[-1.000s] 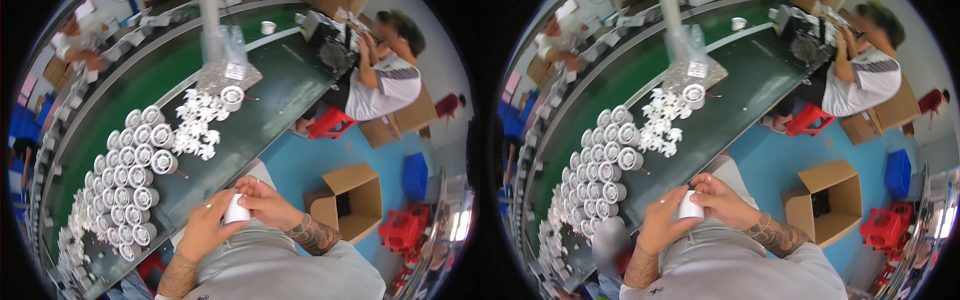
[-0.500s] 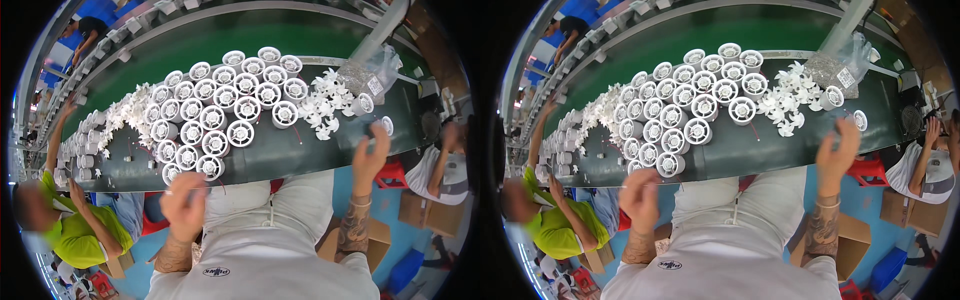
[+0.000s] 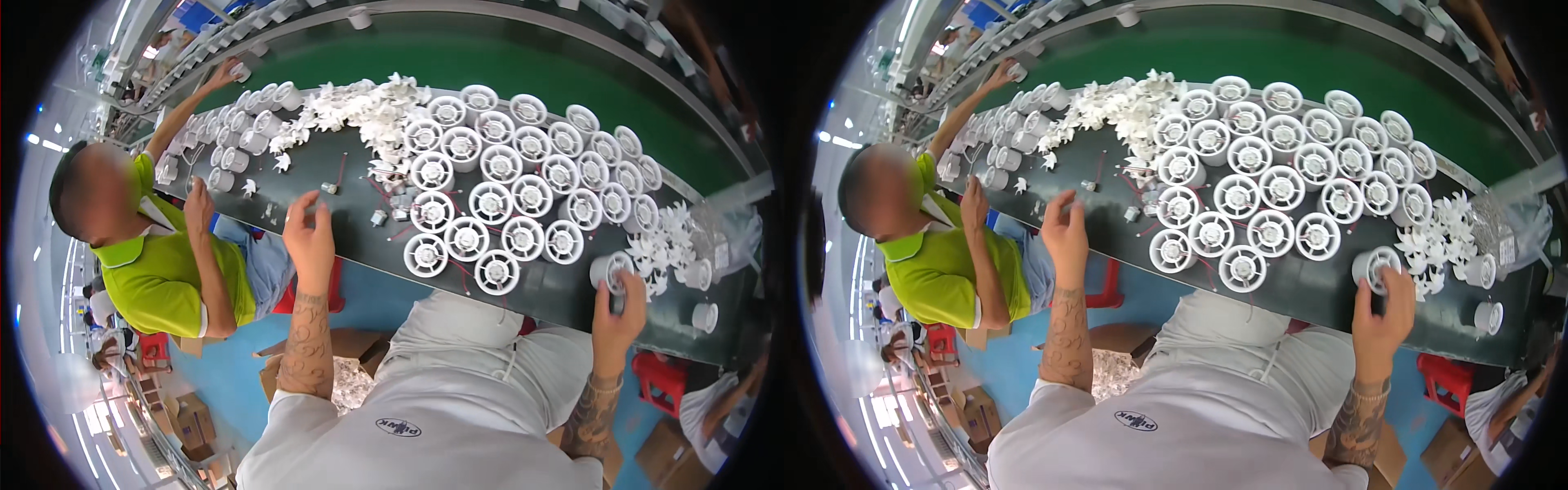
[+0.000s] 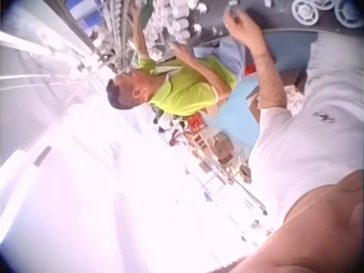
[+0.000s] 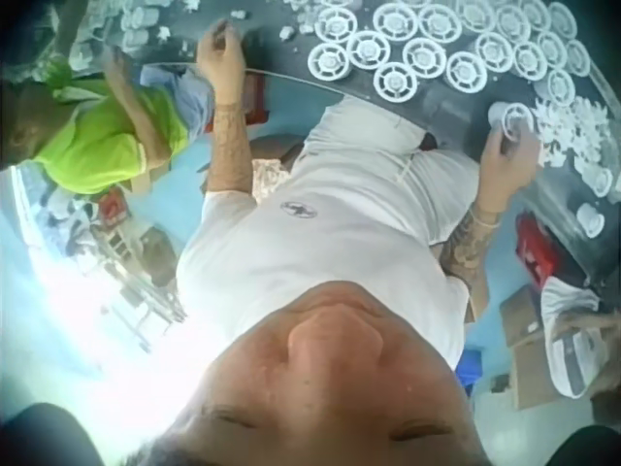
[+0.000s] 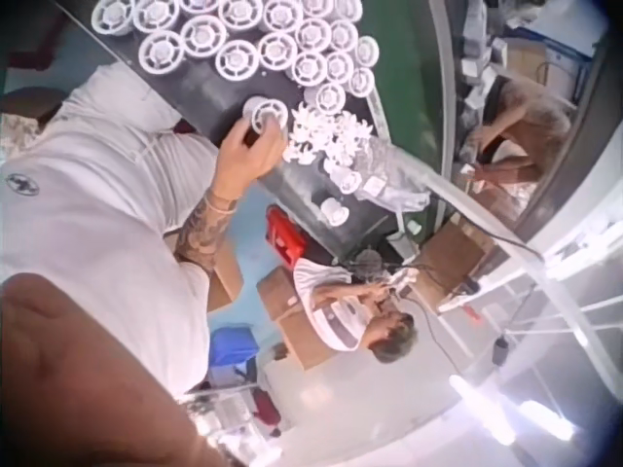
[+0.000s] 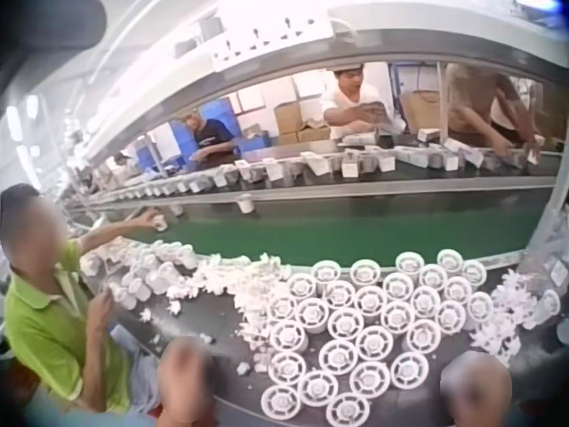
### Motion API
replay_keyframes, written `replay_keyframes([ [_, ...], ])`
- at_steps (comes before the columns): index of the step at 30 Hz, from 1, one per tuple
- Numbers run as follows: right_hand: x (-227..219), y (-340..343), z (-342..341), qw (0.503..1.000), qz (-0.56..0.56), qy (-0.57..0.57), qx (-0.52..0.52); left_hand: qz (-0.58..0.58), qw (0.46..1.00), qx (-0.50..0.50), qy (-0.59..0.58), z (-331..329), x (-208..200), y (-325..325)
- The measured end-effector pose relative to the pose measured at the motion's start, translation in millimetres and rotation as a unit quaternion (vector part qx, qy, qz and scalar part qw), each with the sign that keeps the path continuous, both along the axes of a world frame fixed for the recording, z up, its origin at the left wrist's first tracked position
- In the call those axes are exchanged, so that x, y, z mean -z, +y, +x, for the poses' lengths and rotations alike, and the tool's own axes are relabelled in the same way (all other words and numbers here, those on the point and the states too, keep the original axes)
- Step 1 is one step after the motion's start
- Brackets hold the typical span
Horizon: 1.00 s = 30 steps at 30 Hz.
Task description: Assembling small white plastic components on a factory production line.
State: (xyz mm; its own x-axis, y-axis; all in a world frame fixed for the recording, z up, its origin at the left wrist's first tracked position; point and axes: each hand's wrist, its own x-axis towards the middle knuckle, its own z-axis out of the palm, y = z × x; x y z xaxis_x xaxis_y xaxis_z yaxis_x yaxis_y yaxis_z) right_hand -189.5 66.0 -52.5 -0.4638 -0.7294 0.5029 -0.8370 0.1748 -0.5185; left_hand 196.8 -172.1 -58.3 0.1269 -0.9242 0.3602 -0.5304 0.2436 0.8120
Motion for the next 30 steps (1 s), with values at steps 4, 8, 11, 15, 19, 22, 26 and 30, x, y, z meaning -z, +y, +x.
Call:
replay_keyframes([
  [4, 3, 14, 4, 0.998, 0.020, 0.058, -0.013, -0.074, 0.994, -0.033, -0.074, 18, 15, -67],
  [8, 2, 5, 9, 0.995, 0.026, 0.092, 0.015, -0.099, 0.975, -0.154, -0.123, 58, 41, -141],
  [11, 4, 9, 6, 0.996, 0.045, 0.070, -0.021, 0.006, 0.957, -0.103, -0.271, 42, 30, -150],
  [15, 12, -8, 13, 0.998, -0.003, 0.050, -0.040, -0.023, 0.964, -0.072, -0.254, 117, 32, -154],
  [19, 12, 0, 4, 0.999, -0.032, 0.031, -0.025, 0.085, 0.994, 0.006, 0.063, 83, 32, -139],
  [22, 7, 6, 3, 0.997, -0.049, 0.032, -0.043, 0.087, 0.951, 0.096, 0.280, 32, -11, -93],
  [26, 3, 15, 3, 0.998, -0.044, 0.032, -0.037, 0.121, 0.877, 0.239, 0.399, -33, -52, -30],
  [30, 9, 14, 5, 0.998, -0.053, 0.015, -0.019, 0.240, 0.701, 0.399, 0.541, -91, -60, 16],
])
